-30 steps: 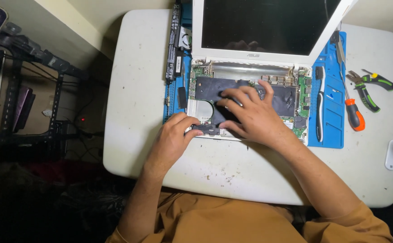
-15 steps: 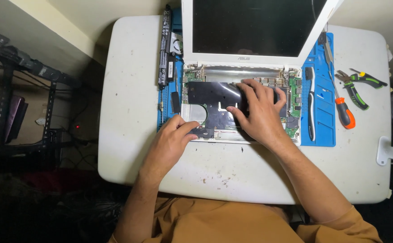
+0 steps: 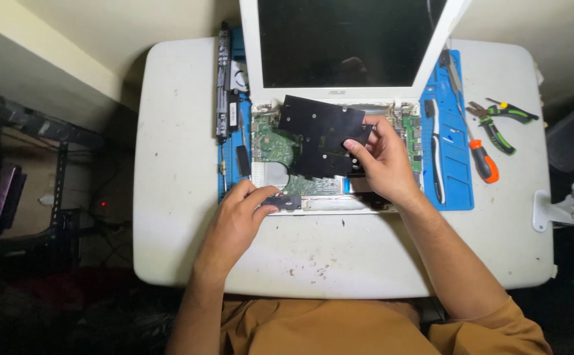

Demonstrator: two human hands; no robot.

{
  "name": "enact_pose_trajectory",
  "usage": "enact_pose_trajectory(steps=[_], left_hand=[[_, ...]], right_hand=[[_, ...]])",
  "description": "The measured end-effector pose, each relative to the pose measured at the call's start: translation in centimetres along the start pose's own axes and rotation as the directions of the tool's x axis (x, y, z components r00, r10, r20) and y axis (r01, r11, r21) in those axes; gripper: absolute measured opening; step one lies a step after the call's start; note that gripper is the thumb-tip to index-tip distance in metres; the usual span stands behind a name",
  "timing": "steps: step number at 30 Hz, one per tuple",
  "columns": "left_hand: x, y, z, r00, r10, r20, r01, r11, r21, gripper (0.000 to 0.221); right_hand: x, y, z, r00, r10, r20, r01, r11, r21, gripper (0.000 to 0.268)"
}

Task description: Removing the motherboard and internal components from an Asus laptop using a screwdriver and manual disconnection of cables.

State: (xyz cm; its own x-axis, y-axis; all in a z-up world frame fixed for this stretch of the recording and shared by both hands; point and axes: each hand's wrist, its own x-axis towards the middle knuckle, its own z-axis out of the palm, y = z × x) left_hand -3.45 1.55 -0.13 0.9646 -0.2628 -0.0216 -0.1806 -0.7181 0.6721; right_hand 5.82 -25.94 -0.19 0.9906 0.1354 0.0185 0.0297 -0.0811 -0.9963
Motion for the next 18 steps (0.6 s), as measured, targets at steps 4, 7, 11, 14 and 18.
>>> enact_pose_trajectory(steps=[4, 7, 11, 14, 18], left_hand=[[0.1, 0.1, 0.1, 1.0, 0.006, 0.02, -0.006, 1.0, -0.001, 0.032], [0.0, -0.2, 0.5, 0.999, -0.032, -0.004, 0.032, 0.999, -0.018, 0.033], [0.1, -0.8, 0.9, 0.998, -0.057, -0.009, 0.056, 0.998, -0.027, 0.033], [0.0, -1.1, 1.0, 0.997, -0.072, 0.006, 0.072, 0.997, -0.026, 0.033], [0.0, -1.6, 1.2, 0.998, -0.068, 0.004, 0.068, 0.998, -0.016, 0.035]], right_hand=[[-0.3, 1.7, -4.2, 0.988, 0.031, -0.153, -0.014, 0.993, 0.113, 0.03], [-1.2, 0.0, -6.5, 0.893, 0.1, -0.439, -0.005, 0.977, 0.212, 0.029], [-1.6, 1.1, -10.5, 0.736, 0.129, -0.664, 0.064, 0.964, 0.259, 0.016], [-1.5, 1.8, -13.1, 0.656, 0.152, -0.74, -0.077, 0.988, 0.135, 0.018], [-1.0, 4.4, -15.2, 0.719, 0.01, -0.695, -0.058, 0.997, -0.046, 0.027]])
